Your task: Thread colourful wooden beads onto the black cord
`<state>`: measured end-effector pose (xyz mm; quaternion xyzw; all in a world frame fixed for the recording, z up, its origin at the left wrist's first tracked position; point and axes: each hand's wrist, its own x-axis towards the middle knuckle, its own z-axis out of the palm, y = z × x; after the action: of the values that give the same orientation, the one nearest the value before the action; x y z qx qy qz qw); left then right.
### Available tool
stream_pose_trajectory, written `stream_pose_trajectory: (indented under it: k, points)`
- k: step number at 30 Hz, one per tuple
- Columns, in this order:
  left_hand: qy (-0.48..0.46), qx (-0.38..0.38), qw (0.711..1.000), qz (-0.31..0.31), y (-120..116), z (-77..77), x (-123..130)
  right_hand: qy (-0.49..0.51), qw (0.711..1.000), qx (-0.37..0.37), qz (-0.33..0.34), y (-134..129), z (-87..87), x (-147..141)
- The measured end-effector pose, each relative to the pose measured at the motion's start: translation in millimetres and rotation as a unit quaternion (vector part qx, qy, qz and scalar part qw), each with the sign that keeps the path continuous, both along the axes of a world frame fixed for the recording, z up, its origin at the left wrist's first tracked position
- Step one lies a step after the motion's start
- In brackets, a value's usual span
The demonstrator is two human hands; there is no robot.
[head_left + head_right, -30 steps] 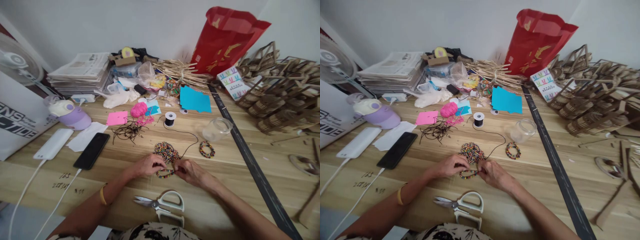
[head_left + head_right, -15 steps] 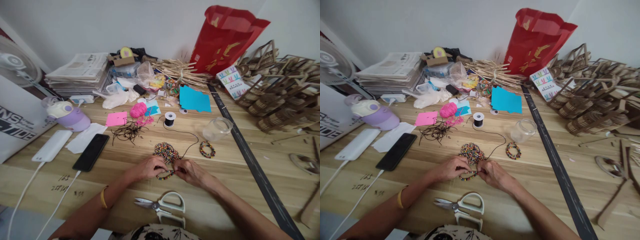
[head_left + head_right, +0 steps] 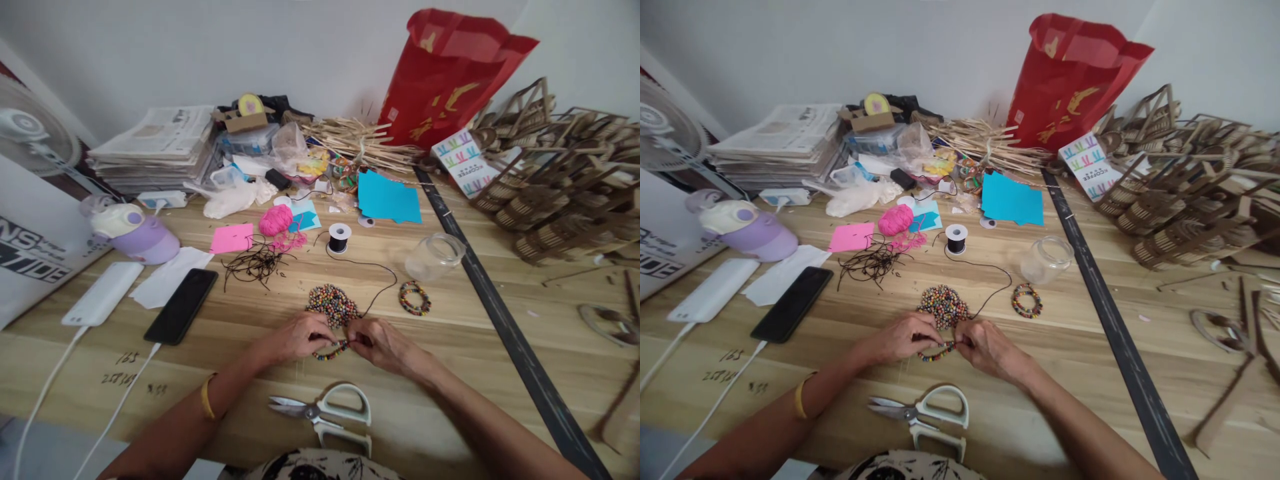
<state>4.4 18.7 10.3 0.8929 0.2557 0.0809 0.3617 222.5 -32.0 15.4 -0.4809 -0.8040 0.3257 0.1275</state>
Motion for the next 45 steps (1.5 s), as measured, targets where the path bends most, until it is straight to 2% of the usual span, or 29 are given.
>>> stream_pose_trajectory:
  k: [14, 19, 28, 37, 45]
  points:
    - [0.009, 0.016, 1.0, -0.008, 0.0, -1.5, 0.3, 0.003, 1.0, -0.012, -0.007, 0.2, -7.1, 1.9]
    - [0.01, 0.022, 1.0, -0.013, 0.6, -1.2, 0.1, 0.004, 1.0, -0.008, -0.006, 0.3, -4.4, 0.8]
    - [0.012, 0.0, 1.0, -0.015, 1.7, 4.0, -1.5, 0.008, 1.0, -0.017, -0.004, 0.8, -9.9, 2.1]
    - [-0.008, -0.013, 1.0, -0.024, 2.4, 9.1, -5.5, 0.014, 1.0, -0.019, -0.005, 0.6, -7.8, 1.7]
    - [-0.001, -0.012, 1.0, -0.026, 3.8, 8.1, -6.5, 0.014, 1.0, -0.015, -0.002, 0.6, -9.9, 2.6]
